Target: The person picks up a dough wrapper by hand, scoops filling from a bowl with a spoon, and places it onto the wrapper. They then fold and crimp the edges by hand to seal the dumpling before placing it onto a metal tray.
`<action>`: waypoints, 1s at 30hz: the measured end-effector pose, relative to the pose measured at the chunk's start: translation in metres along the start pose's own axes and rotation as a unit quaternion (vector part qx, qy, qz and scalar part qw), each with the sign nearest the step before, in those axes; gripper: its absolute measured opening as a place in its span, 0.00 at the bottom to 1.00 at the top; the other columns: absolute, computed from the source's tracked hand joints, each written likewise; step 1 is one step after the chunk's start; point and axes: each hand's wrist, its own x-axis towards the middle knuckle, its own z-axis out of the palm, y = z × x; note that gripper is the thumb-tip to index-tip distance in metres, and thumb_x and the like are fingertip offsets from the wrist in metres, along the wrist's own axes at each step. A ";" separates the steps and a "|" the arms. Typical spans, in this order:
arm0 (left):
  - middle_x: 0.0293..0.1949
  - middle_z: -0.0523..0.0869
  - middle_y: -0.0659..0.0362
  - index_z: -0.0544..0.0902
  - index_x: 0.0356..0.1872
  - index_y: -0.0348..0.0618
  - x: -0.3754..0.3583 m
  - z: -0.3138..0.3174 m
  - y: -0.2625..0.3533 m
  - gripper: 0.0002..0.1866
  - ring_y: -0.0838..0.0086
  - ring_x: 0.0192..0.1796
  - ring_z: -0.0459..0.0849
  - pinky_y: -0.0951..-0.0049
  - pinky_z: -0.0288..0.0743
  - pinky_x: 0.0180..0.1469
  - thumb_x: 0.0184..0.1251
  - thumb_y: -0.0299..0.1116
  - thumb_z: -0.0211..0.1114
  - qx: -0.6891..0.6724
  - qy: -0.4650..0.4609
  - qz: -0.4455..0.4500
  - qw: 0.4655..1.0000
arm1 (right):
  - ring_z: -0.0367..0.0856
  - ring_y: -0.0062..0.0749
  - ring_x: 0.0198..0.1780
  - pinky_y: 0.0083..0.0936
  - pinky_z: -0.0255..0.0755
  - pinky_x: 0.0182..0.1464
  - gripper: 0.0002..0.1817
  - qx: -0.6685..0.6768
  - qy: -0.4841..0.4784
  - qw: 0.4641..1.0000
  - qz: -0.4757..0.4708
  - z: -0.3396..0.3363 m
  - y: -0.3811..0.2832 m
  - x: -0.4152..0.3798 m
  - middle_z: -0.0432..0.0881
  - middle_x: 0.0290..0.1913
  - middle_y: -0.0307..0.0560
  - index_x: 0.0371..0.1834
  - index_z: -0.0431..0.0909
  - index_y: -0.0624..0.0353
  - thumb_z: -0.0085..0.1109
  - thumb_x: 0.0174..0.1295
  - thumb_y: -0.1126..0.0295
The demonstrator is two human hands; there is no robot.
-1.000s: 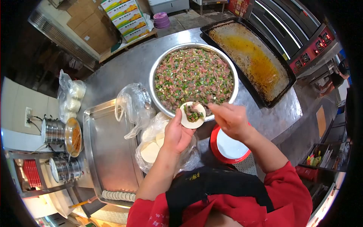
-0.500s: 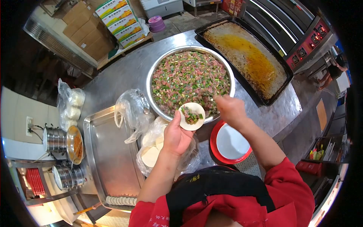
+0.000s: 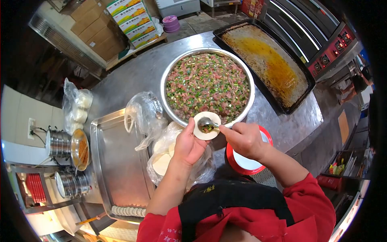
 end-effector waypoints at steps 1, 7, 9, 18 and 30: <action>0.61 0.74 0.48 0.66 0.63 0.35 0.000 -0.005 0.000 0.24 0.58 0.62 0.74 0.56 0.68 0.65 0.78 0.44 0.38 -0.036 -0.022 -0.009 0.999 | 0.70 0.32 0.17 0.30 0.62 0.15 0.17 0.000 0.000 1.000 -0.001 -0.001 -0.001 -0.004 0.68 0.18 0.39 0.42 0.81 0.58 0.62 0.46 0.76; 0.60 0.75 0.48 0.67 0.62 0.35 -0.004 -0.008 -0.007 0.24 0.58 0.63 0.73 0.57 0.68 0.65 0.78 0.44 0.38 -0.087 -0.022 0.001 0.996 | 0.71 0.33 0.17 0.31 0.63 0.16 0.17 0.004 0.014 1.000 0.016 -0.006 -0.006 -0.005 0.68 0.18 0.41 0.44 0.81 0.59 0.61 0.46 0.78; 0.60 0.75 0.49 0.67 0.62 0.36 -0.009 -0.001 -0.009 0.24 0.58 0.63 0.73 0.57 0.68 0.65 0.78 0.44 0.38 -0.084 0.002 0.019 0.996 | 0.71 0.35 0.17 0.31 0.63 0.16 0.17 0.033 0.075 0.995 0.062 -0.013 -0.010 -0.001 0.69 0.18 0.43 0.43 0.80 0.60 0.61 0.47 0.80; 0.61 0.74 0.49 0.67 0.62 0.36 -0.019 0.016 -0.024 0.24 0.58 0.64 0.71 0.56 0.65 0.67 0.79 0.43 0.36 -0.103 0.060 0.105 0.987 | 0.76 0.41 0.21 0.33 0.68 0.22 0.17 0.059 0.134 0.974 0.171 0.010 -0.057 -0.027 0.73 0.21 0.48 0.46 0.79 0.62 0.60 0.50 0.81; 0.60 0.75 0.51 0.69 0.61 0.37 -0.039 0.005 -0.041 0.23 0.60 0.63 0.73 0.58 0.66 0.67 0.78 0.45 0.40 -0.058 0.036 0.032 0.997 | 0.77 0.42 0.24 0.32 0.70 0.24 0.15 -0.057 0.104 0.978 0.174 -0.043 -0.050 -0.076 0.76 0.23 0.47 0.43 0.82 0.59 0.59 0.50 0.79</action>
